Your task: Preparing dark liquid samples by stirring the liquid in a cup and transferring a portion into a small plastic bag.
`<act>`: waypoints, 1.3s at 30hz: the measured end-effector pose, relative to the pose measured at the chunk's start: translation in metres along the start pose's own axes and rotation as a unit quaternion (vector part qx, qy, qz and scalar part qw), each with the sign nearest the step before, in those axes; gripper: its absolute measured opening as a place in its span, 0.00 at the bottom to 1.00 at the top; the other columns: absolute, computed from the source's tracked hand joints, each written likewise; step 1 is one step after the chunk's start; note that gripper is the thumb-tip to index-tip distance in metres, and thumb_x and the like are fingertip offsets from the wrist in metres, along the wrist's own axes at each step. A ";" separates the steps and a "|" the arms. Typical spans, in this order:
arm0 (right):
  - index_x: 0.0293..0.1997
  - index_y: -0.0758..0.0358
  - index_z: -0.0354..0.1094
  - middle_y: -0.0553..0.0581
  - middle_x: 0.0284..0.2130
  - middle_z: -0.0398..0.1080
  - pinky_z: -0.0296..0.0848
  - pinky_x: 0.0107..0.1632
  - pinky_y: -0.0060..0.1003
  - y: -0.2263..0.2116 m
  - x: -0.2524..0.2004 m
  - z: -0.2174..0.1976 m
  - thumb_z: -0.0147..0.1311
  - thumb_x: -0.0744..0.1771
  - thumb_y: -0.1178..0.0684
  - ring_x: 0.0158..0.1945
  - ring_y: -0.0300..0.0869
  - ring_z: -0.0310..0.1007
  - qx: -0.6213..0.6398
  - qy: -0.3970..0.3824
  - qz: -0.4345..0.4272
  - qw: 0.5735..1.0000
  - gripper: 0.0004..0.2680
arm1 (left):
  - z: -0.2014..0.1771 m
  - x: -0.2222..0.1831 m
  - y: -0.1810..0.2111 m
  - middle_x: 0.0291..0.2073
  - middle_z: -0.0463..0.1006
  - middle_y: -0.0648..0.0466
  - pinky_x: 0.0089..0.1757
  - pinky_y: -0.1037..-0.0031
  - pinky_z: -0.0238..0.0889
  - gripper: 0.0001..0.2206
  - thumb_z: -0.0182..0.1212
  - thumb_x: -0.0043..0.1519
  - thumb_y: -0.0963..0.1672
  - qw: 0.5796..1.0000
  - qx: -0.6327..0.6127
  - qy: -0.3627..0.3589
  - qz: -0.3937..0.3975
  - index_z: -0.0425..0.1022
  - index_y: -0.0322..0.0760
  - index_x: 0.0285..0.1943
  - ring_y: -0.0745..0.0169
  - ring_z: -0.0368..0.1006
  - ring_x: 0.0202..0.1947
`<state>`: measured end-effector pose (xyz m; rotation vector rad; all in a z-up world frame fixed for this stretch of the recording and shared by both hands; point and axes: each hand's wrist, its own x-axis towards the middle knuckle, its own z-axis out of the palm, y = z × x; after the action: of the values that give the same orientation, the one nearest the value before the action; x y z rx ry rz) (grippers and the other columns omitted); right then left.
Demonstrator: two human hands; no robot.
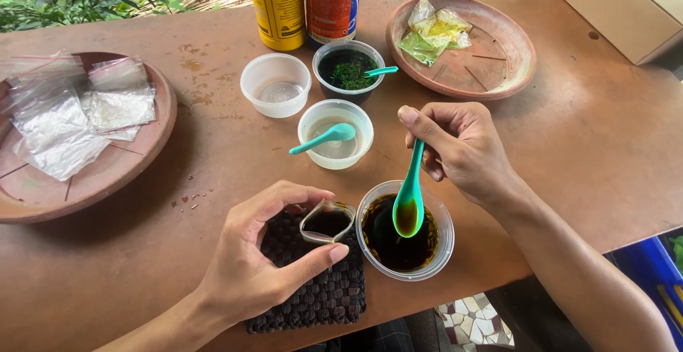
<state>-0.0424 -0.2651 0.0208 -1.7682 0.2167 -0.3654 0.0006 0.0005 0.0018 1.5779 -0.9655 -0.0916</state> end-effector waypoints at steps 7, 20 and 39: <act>0.22 0.65 0.69 0.52 0.11 0.59 0.53 0.14 0.25 -0.005 -0.004 0.005 0.58 0.69 0.48 0.11 0.35 0.58 0.035 0.050 0.039 0.997 0.15 | -0.001 0.000 0.000 0.42 0.85 0.54 0.47 0.78 0.76 0.18 0.75 0.52 0.46 1.000 0.007 0.003 0.017 0.79 0.36 0.49 0.67 0.83 0.42; 0.25 0.67 0.69 0.58 0.10 0.63 0.63 0.15 0.29 -0.046 -0.013 0.038 0.57 0.70 0.49 0.09 0.40 0.59 0.024 0.110 -0.014 0.994 0.14 | -0.004 0.000 0.004 0.42 0.86 0.56 0.48 0.78 0.74 0.18 0.74 0.52 0.47 1.000 -0.007 0.001 0.005 0.80 0.37 0.48 0.68 0.82 0.43; 0.29 0.69 0.69 0.57 0.20 0.73 0.78 0.26 0.35 -0.012 -0.041 0.027 0.53 0.66 0.51 0.22 0.40 0.78 -0.226 0.124 -0.587 0.768 0.10 | -0.005 -0.001 0.003 0.40 0.85 0.54 0.45 0.78 0.75 0.16 0.74 0.53 0.46 1.000 -0.008 0.010 0.025 0.80 0.36 0.47 0.66 0.82 0.40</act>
<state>-0.0714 -0.2240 0.0222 -2.1421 -0.7459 -1.5594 0.0013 0.0051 0.0057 1.5358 -0.9856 -0.0490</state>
